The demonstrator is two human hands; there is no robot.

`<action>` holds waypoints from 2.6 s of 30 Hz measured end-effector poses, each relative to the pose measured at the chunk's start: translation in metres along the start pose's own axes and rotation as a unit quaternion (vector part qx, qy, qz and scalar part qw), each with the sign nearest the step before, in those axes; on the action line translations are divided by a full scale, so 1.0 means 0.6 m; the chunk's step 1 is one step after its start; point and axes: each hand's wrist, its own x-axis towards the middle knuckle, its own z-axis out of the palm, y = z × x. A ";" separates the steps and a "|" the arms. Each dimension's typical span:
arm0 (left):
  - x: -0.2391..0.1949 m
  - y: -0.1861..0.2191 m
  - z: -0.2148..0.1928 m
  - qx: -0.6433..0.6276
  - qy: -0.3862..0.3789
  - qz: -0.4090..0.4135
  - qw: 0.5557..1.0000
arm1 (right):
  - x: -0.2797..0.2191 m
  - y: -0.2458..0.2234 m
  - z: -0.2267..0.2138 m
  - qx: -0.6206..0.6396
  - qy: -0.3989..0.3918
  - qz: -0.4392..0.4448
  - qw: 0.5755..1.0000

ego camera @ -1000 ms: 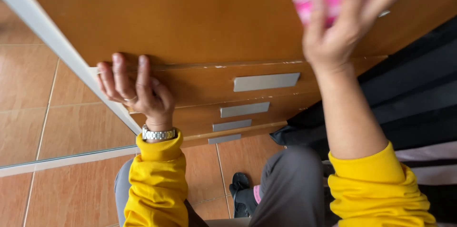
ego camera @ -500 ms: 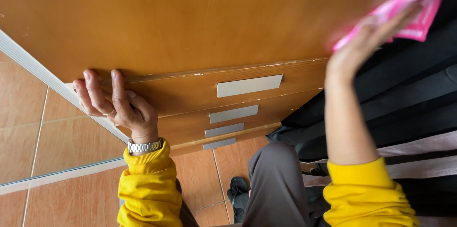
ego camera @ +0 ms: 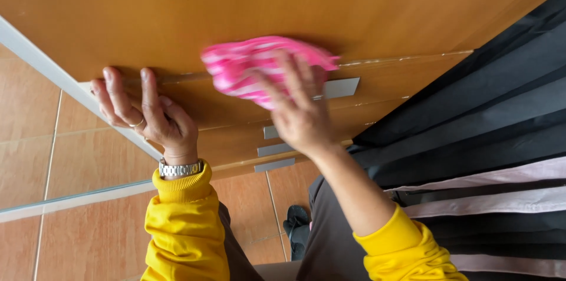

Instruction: A person sitting on the floor wipes the interior of an open drawer and the exterior front panels of a wooden chest of drawers using a pink striped cloth.

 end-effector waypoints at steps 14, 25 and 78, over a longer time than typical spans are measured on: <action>-0.014 -0.039 -0.001 -0.138 0.087 -0.011 0.987 | -0.036 0.006 0.040 0.062 0.199 0.087 0.974; -0.016 -0.057 0.014 -0.183 0.108 -0.080 0.974 | 0.076 -0.167 0.152 0.000 0.043 -0.134 0.990; -0.075 0.015 0.045 0.000 0.015 0.073 0.997 | -0.212 -0.069 0.186 0.054 -0.009 0.146 0.988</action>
